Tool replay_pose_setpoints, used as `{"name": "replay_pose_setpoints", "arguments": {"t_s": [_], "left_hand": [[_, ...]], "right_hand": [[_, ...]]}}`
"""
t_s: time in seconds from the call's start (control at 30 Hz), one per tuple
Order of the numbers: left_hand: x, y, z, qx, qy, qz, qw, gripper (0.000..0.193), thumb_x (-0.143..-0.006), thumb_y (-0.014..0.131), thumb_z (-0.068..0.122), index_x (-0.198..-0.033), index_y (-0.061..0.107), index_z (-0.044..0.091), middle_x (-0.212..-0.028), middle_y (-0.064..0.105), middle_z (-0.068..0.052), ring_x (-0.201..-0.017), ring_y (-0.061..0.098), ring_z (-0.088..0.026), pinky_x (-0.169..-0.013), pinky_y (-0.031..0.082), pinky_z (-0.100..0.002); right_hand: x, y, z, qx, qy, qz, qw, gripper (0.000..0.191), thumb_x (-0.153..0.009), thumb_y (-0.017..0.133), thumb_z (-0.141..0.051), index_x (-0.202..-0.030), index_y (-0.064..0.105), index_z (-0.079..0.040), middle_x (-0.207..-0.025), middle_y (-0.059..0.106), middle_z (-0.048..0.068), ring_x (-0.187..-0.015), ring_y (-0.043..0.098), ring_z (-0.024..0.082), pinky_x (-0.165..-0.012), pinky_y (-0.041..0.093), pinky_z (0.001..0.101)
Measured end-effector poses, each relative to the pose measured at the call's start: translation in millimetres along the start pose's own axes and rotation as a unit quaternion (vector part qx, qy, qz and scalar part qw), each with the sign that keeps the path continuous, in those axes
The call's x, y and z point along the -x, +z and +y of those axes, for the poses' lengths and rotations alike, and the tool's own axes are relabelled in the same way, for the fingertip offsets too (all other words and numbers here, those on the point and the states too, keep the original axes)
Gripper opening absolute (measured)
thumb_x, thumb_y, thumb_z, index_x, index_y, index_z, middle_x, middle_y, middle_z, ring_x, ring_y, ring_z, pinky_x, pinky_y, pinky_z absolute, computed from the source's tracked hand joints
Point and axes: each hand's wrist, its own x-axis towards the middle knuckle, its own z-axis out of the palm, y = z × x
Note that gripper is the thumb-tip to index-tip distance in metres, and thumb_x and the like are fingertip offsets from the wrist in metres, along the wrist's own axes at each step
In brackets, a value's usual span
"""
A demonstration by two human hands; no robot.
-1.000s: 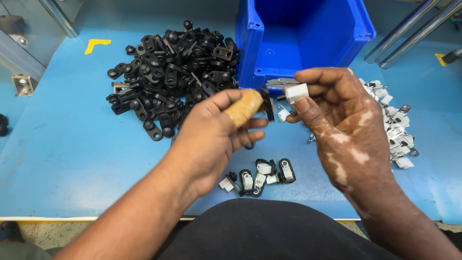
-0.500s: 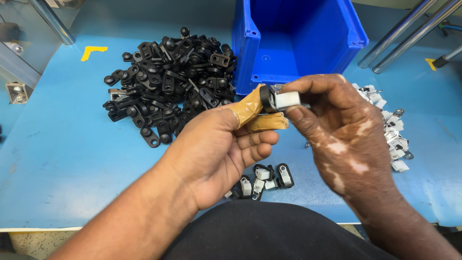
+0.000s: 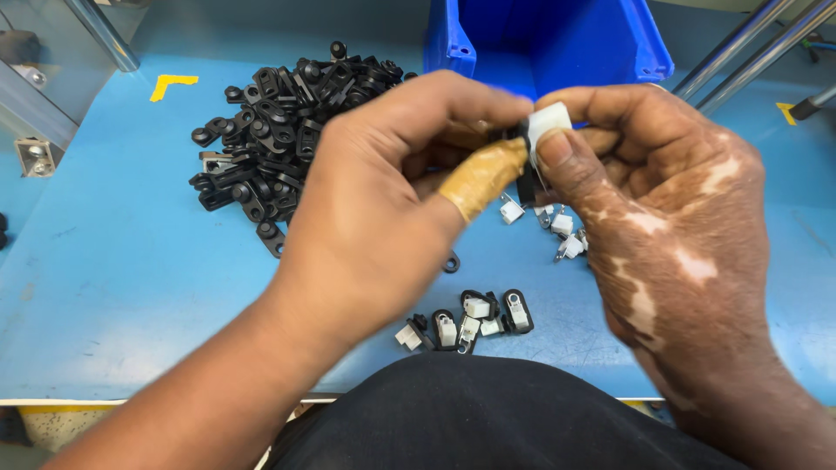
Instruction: The person repeatedly picks up a black plastic clip and a white plastic component, then presses them together by hand. The assembled units are placed on the blue workbench surface. The person continues this repetitive assembly process throughout the clip.
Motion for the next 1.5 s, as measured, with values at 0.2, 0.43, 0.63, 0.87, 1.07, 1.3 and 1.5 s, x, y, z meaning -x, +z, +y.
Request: {"name": "replay_pose_setpoints", "arguments": {"t_s": [0.2, 0.43, 0.63, 0.87, 1.07, 1.3, 1.5], "left_hand": [[1.2, 3.3, -7.5, 0.085, -0.131, 0.057, 0.986, 0.031, -0.071, 0.048, -0.005, -0.101, 0.053, 0.004, -0.075, 0.061, -0.006, -0.063, 0.057, -0.009, -0.052, 0.046, -0.021], [-4.5, 10.4, -1.7, 0.263, -0.24, 0.032, 0.934, 0.016, -0.074, 0.052, -0.002, -0.09, 0.052, -0.003, -0.066, 0.057, -0.004, -0.053, 0.049, -0.007, -0.046, 0.041, -0.017], [-9.8, 15.0, 16.7, 0.026, -0.002, 0.035, 0.999, 0.024, -0.07, 0.042, -0.009, -0.092, 0.044, -0.002, -0.059, 0.053, -0.006, -0.049, 0.05, -0.007, -0.041, 0.041, -0.02], [-10.4, 22.7, 14.6, 0.177, -0.063, 0.073, 0.979, 0.035, -0.065, 0.041, -0.012, -0.099, 0.038, -0.005, -0.07, 0.055, -0.012, -0.053, 0.052, -0.012, -0.045, 0.045, -0.021], [-9.3, 24.7, 6.8, 0.221, -0.091, 0.062, 0.969, 0.034, -0.068, 0.047, -0.008, -0.101, 0.038, -0.006, -0.073, 0.056, -0.015, -0.055, 0.054, -0.012, -0.049, 0.047, -0.022], [-10.0, 26.4, 14.4, 0.308, -0.114, 0.065, 0.942, 0.025, -0.072, 0.045, -0.006, -0.098, 0.043, -0.007, -0.069, 0.055, -0.009, -0.055, 0.054, -0.012, -0.052, 0.048, -0.022], [-13.5, 33.6, 19.0, 0.186, -0.043, 0.06, 0.98, 0.024, -0.074, 0.05, -0.006, -0.097, 0.044, -0.006, -0.074, 0.055, -0.01, -0.058, 0.052, -0.012, -0.052, 0.046, -0.022]], "right_hand": [[3.1, -0.5, 9.0, -0.036, -0.082, 0.002, 0.996, 0.025, -0.075, 0.058, -0.005, -0.097, 0.049, 0.0, -0.084, 0.056, 0.006, -0.074, 0.053, 0.008, -0.067, 0.047, 0.0174], [6.3, -5.1, 24.1, -0.124, -0.197, -0.051, 0.971, 0.032, -0.082, 0.061, -0.015, -0.099, 0.036, -0.005, -0.096, 0.051, 0.009, -0.088, 0.054, 0.009, -0.078, 0.05, 0.0188], [-0.3, -15.3, 27.1, -0.134, -0.192, -0.035, 0.972, 0.033, -0.084, 0.062, -0.018, -0.095, 0.034, -0.004, -0.089, 0.051, 0.009, -0.079, 0.051, 0.01, -0.073, 0.047, 0.017], [-6.8, -22.5, 30.6, -0.155, -0.238, -0.03, 0.958, 0.028, -0.085, 0.062, -0.018, -0.093, 0.038, -0.005, -0.086, 0.052, 0.007, -0.079, 0.053, 0.01, -0.074, 0.047, 0.0175], [-7.1, -18.8, 28.0, -0.199, -0.188, -0.002, 0.962, 0.024, -0.082, 0.058, -0.02, -0.094, 0.043, -0.005, -0.084, 0.052, 0.005, -0.076, 0.053, 0.009, -0.071, 0.045, 0.0169], [-8.2, -16.4, 21.3, -0.154, -0.237, 0.022, 0.959, 0.02, -0.086, 0.056, -0.018, -0.091, 0.045, -0.002, -0.082, 0.053, 0.006, -0.07, 0.05, 0.008, -0.066, 0.044, 0.016], [2.4, -21.4, 20.1, -0.143, -0.19, 0.029, 0.971, 0.018, -0.087, 0.056, -0.014, -0.09, 0.047, 0.001, -0.078, 0.052, 0.007, -0.062, 0.048, 0.007, -0.058, 0.042, 0.0151]]}}
